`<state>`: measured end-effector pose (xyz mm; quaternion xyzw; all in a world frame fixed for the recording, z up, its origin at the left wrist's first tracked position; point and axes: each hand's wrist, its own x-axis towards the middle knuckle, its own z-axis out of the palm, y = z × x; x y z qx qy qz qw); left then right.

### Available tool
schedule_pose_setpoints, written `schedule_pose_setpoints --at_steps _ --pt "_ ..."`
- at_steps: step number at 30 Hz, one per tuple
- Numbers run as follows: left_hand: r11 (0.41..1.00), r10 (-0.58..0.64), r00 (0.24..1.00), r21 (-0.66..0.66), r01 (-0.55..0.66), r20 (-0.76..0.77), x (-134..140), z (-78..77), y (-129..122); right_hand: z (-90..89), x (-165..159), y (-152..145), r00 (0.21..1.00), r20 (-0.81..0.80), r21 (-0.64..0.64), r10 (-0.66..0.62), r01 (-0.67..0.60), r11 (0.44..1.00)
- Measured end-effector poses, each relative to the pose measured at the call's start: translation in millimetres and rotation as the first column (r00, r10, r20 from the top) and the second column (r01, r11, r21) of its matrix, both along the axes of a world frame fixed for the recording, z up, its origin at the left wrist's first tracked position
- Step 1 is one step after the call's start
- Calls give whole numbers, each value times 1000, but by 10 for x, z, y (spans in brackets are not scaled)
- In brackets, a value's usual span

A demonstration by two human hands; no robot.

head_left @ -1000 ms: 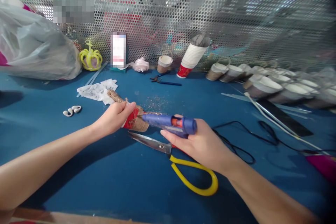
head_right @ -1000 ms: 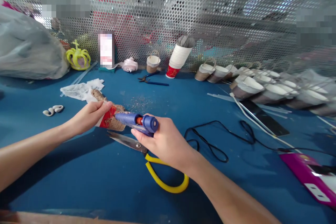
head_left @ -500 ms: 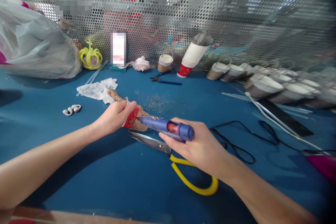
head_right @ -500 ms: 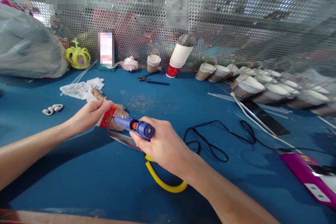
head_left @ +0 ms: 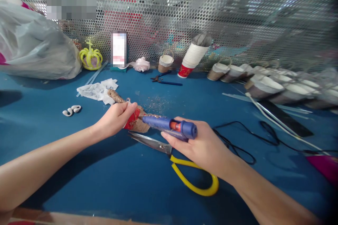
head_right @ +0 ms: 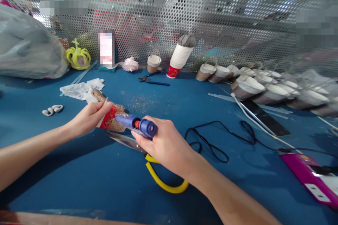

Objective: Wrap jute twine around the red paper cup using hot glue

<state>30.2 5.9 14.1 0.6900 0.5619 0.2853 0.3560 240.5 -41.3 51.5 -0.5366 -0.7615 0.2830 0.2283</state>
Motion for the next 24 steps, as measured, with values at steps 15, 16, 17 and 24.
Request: schedule_pose_setpoints --at_steps 15,16,17,24 --pt "1000 -12 1000 20 11 29 -4 -19 -10 18 -2 1 999 1 -26 -53 53 998" --pt "1000 -16 999 18 16 29 -6 -24 -7 21 -1 8 998 4 -9 -65 65 998" --pt "1000 -21 999 19 21 28 -9 -28 -5 25 0 16 997 8 2 -73 72 997" --pt "996 -86 996 37 85 17 -32 -23 -6 61 19 30 999 -7 -87 -53 52 995"
